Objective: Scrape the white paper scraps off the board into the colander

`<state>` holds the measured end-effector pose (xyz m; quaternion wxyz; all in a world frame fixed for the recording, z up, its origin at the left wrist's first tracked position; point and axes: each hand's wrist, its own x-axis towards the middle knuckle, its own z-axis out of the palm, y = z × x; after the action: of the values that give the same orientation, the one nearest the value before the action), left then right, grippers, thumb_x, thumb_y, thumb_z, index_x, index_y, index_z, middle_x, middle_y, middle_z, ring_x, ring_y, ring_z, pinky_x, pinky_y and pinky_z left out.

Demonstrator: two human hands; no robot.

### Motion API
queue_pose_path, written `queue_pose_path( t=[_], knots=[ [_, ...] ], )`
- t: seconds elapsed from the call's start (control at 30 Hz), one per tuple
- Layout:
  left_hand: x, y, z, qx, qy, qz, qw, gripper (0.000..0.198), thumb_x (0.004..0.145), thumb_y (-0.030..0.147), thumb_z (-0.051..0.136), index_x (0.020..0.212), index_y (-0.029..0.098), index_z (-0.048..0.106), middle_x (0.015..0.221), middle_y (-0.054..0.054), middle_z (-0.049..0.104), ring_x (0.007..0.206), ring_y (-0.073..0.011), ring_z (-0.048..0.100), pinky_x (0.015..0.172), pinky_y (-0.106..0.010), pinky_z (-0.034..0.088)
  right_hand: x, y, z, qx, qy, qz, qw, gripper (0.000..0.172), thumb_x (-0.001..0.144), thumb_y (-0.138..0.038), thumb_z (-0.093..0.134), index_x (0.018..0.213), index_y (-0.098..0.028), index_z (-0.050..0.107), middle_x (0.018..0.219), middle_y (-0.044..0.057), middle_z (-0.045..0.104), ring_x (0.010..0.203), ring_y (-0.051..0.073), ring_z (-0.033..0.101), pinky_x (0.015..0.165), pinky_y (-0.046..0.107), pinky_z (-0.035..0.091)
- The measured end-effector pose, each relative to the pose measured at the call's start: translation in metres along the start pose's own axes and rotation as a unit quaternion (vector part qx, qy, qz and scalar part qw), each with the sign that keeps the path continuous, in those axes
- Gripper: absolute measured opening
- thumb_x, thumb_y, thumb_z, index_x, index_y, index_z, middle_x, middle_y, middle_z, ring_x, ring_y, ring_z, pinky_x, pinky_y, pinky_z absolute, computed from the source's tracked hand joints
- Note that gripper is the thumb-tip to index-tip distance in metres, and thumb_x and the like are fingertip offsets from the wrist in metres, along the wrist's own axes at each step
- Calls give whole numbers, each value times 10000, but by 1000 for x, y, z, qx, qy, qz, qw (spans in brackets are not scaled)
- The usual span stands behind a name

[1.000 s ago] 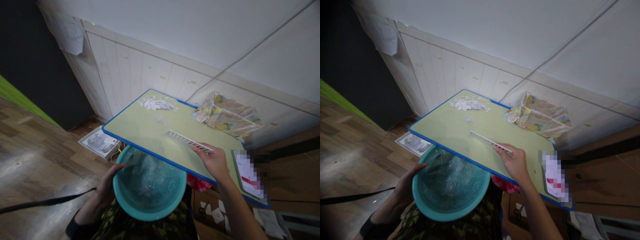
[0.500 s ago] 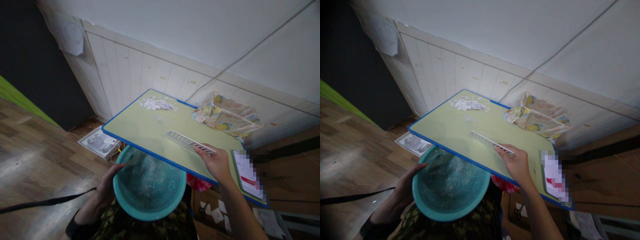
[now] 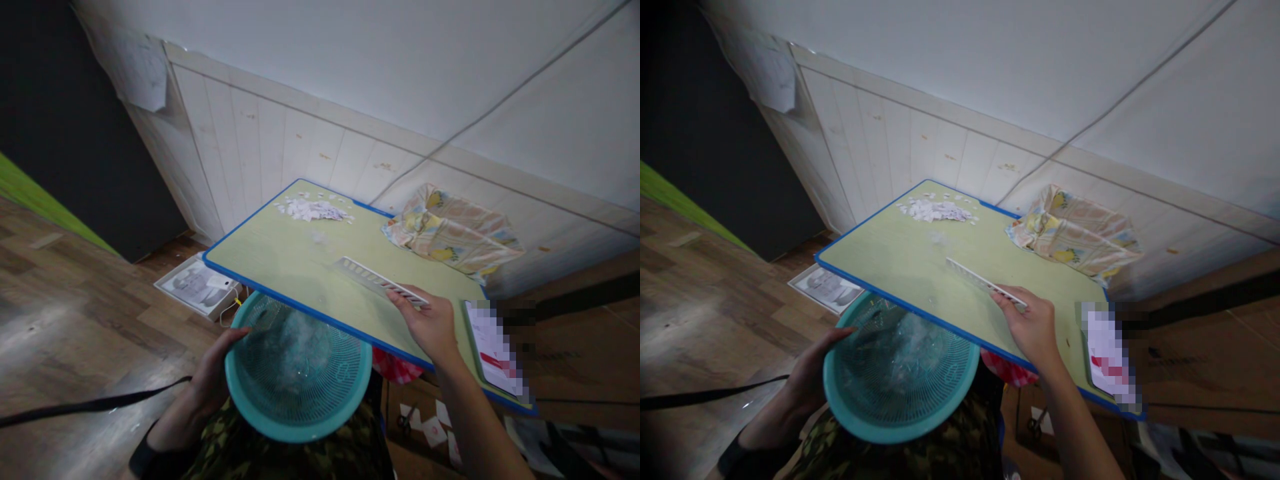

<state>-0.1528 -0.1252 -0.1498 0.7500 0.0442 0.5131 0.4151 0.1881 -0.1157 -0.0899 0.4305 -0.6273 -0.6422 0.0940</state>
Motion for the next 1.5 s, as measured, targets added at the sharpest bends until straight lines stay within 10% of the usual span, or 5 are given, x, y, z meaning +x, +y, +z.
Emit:
queue_pose_path(
  t=[0.53, 1.5],
  knots=[
    [2, -1, -2, 12, -1, 8, 1000, 286, 937, 145, 529, 740, 48, 712, 722, -167, 719, 595, -253, 689, 625, -357, 607, -8, -13, -14, 50, -115, -53, 991, 153, 858, -342, 704, 893, -244, 816, 876, 41, 800, 772, 228, 754, 712, 314, 601],
    [-1, 2, 2, 3, -6, -7, 1000, 287, 941, 150, 507, 814, 22, 732, 761, -182, 729, 613, -248, 702, 676, -355, 614, -42, -30, -32, 9, -113, -84, 990, 159, 884, -310, 664, 867, -267, 815, 813, 40, 794, 705, 238, 758, 627, 333, 626]
  ],
)
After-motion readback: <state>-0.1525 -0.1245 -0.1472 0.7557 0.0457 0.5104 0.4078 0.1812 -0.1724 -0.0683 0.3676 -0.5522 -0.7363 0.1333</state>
